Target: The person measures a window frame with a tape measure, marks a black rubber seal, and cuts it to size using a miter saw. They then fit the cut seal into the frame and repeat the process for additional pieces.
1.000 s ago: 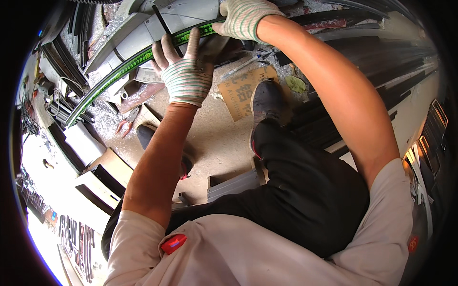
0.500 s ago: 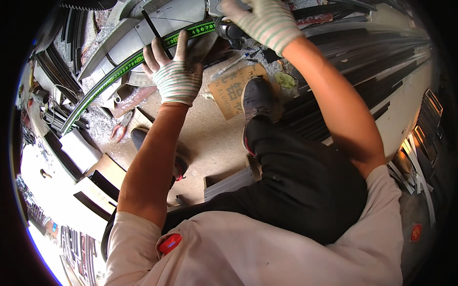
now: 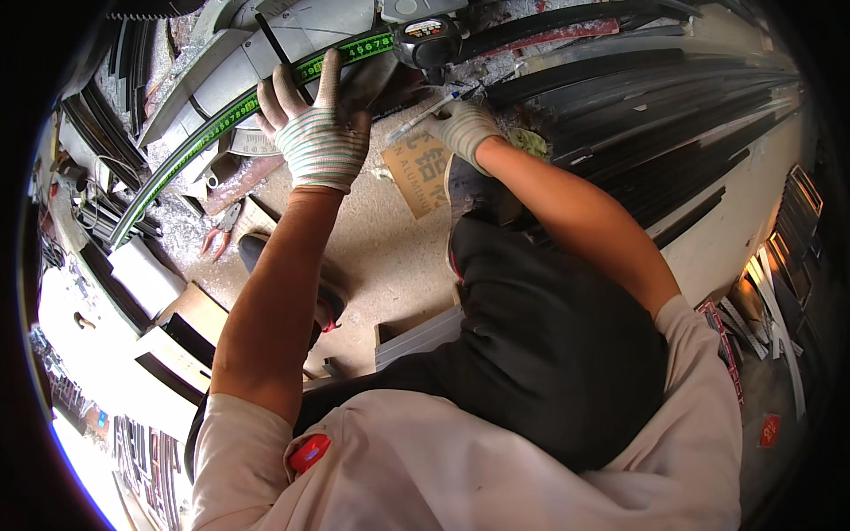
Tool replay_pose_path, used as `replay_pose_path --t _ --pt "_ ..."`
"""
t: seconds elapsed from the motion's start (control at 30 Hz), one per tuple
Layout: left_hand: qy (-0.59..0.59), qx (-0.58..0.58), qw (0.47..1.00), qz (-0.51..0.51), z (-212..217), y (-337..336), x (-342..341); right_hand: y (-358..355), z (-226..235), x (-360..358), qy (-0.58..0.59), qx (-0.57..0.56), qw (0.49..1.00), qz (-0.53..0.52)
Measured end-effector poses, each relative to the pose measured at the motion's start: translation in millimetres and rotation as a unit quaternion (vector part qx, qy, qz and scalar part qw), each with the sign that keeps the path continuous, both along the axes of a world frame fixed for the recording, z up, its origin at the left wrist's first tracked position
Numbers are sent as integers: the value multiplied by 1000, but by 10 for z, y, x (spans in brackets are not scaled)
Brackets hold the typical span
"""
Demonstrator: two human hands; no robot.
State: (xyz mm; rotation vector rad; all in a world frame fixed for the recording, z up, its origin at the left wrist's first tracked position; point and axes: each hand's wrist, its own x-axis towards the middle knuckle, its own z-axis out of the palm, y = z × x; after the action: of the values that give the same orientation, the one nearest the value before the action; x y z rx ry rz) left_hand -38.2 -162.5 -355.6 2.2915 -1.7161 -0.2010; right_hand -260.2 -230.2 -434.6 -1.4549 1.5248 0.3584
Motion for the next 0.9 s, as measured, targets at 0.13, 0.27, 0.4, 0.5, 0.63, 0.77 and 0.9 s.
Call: replay_pose_path --t 0.13,0.27,0.4,0.5,0.63,0.77,0.9 --pt "-8 0 1000 -1 -20 20 11 -19 -271 188 33 85 991 -103" --pt "-8 1 1000 2 -27 18 12 -79 -206 308 24 141 966 -216" --pt "-11 -7 1000 -2 -54 -2 -20 48 -315 264 -25 104 929 -353" --pt "-15 -3 1000 1 -40 9 -9 14 -204 240 -25 164 921 -352" --pt "5 5 1000 3 6 10 15 115 122 202 -119 154 874 -444" --pt "2 1 1000 7 22 -2 6 136 500 21 -316 97 833 -444" --pt "3 -6 1000 8 2 9 19 46 816 34 -467 75 793 -384"
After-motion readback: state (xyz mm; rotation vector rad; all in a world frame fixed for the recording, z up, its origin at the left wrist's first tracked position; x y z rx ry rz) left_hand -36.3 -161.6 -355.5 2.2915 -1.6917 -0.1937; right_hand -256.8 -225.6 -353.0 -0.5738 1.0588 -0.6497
